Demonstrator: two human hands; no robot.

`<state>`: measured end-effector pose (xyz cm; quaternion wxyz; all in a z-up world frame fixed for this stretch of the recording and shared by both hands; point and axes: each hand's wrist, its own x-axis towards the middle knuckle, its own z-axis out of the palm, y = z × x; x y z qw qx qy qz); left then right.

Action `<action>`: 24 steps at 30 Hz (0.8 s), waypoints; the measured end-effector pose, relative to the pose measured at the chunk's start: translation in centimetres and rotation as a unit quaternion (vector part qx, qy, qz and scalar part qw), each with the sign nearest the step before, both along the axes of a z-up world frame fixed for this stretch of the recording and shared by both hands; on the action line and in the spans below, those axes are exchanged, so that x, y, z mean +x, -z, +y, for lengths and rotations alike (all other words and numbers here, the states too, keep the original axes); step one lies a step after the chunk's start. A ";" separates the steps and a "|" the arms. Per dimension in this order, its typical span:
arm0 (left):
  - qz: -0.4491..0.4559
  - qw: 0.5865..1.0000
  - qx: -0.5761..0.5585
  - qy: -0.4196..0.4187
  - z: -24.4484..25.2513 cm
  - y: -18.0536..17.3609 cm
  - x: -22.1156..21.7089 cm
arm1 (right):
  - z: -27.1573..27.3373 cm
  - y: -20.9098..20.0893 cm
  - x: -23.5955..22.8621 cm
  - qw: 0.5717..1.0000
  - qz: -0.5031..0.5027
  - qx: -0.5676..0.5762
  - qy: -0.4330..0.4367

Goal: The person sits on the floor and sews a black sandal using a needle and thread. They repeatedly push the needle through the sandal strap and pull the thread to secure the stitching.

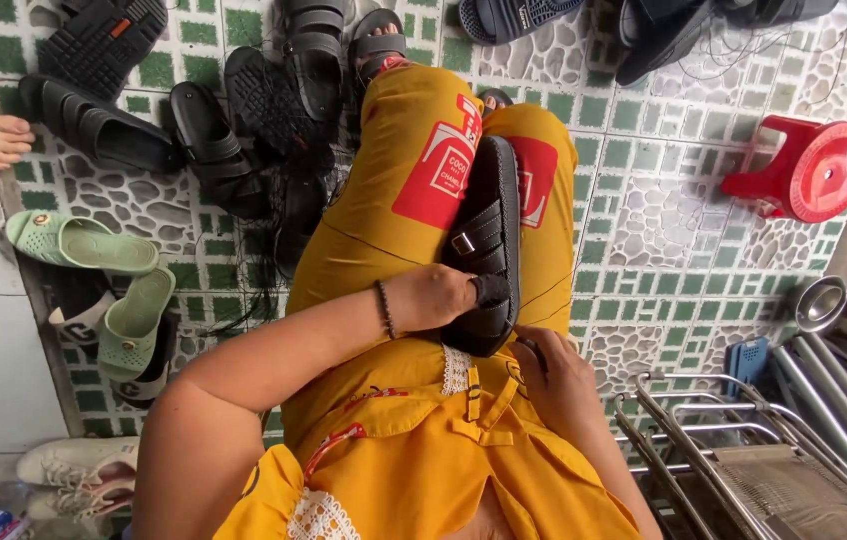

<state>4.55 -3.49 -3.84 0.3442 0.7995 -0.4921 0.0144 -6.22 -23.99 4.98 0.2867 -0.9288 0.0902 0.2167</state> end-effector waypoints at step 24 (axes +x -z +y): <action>0.214 0.932 -0.207 -0.206 -0.3 -3.8 -0.2 | -4.0 3.9 -3.0 0.932 -0.198 0.288 0.101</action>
